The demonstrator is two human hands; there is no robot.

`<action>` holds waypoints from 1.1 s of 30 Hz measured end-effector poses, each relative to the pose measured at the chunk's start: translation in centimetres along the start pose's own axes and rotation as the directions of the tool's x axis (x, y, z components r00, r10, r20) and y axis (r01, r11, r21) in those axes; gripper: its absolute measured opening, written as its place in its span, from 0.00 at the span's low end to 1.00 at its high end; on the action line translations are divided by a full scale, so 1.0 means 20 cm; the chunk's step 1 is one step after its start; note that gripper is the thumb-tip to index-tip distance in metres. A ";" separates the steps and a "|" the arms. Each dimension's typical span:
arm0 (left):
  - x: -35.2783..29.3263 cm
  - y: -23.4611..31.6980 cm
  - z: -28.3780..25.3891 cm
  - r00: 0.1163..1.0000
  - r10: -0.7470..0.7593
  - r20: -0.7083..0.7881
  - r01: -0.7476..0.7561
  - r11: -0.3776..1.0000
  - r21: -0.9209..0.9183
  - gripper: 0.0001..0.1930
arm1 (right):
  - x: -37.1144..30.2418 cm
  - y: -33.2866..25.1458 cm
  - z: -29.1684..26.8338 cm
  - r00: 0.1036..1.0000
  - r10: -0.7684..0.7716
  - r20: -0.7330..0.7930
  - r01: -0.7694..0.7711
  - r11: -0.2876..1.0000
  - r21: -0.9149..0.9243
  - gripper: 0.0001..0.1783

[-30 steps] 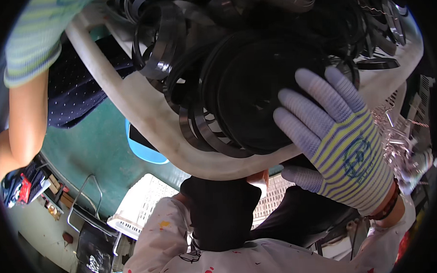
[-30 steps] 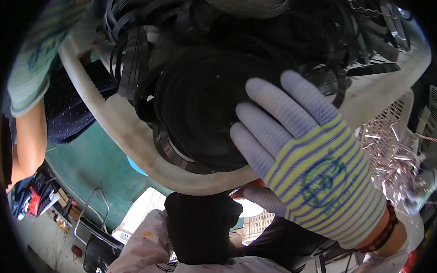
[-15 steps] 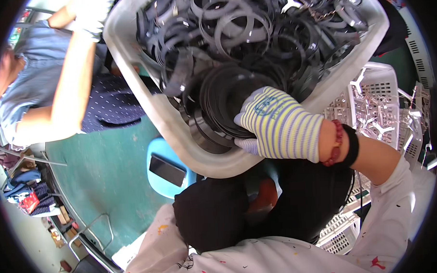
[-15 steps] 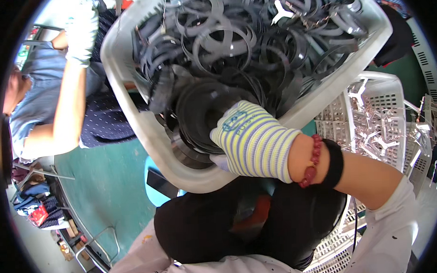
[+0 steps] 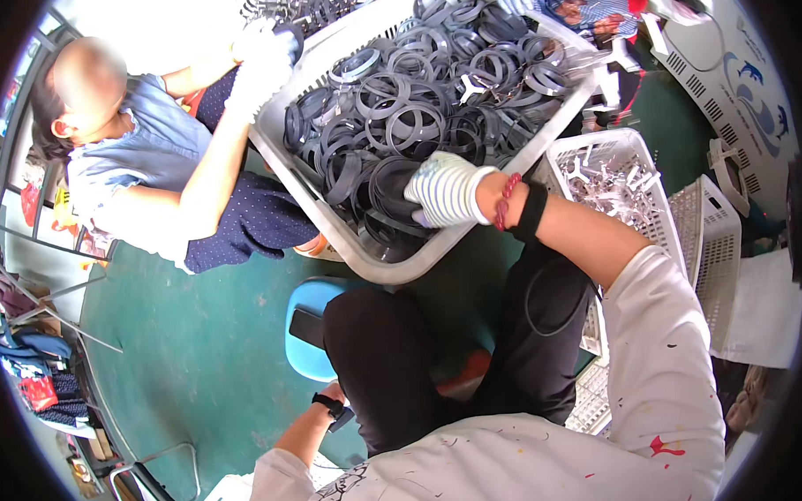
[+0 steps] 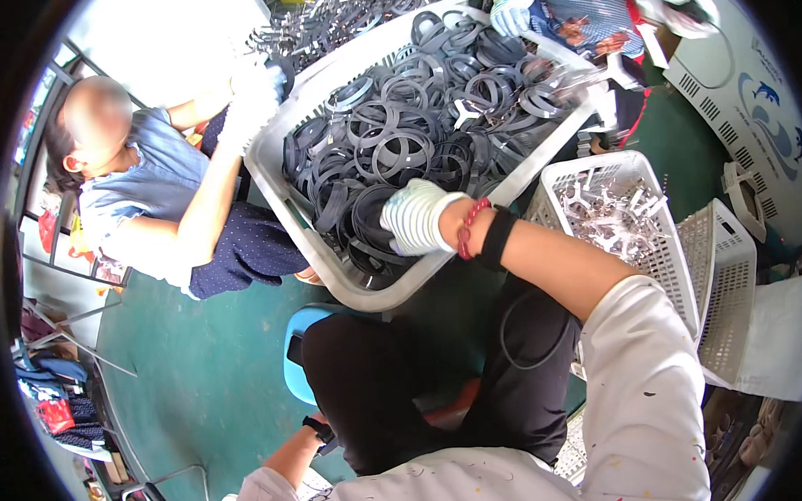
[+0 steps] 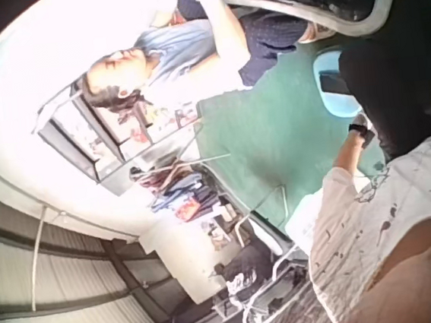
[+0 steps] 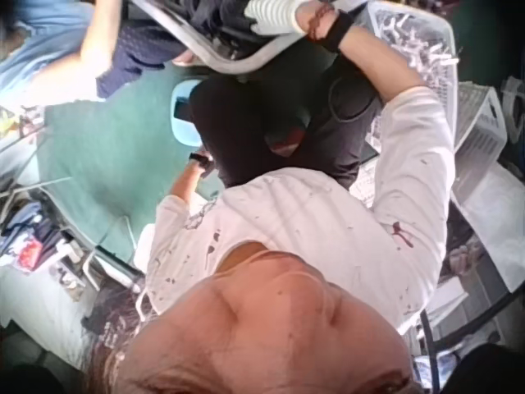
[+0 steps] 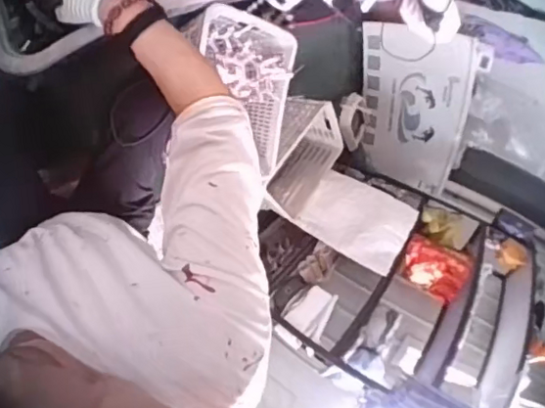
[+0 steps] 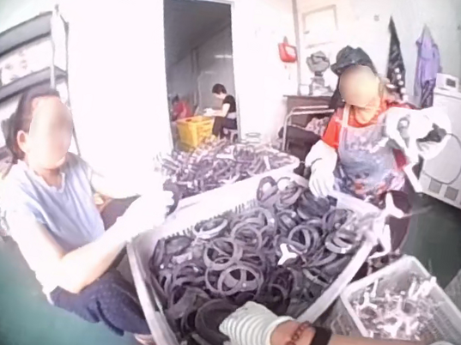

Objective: Sorting and inspecting black circular plastic parts and metal clips in a shared bin.

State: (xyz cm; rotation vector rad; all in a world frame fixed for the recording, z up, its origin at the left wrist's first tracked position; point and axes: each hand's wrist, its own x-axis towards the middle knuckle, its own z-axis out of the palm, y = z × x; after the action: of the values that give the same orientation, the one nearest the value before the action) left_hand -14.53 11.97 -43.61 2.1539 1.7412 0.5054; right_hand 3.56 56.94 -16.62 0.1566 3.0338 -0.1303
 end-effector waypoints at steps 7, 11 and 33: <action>-0.03 0.13 -0.34 0.928 -0.258 0.269 0.269 0.963 -0.003 0.18 | -0.08 0.11 -0.15 0.897 0.231 -0.377 -0.194 0.972 0.132 0.21; 0.19 0.48 -0.96 0.770 -0.635 -0.063 0.585 0.742 -0.327 0.15 | -0.11 0.18 -0.13 0.721 0.467 -0.511 -0.265 0.868 0.419 0.28; 1.97 0.54 -1.28 0.930 -0.347 -0.123 0.339 0.937 -0.079 0.37 | -0.34 0.39 0.08 0.722 0.657 -0.217 -0.111 0.420 0.901 0.23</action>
State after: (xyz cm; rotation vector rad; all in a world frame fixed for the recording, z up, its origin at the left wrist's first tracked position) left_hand -9.47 49.15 -13.25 1.7559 2.0940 0.6078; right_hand 11.30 63.90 -18.09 1.2061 2.9243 -1.8445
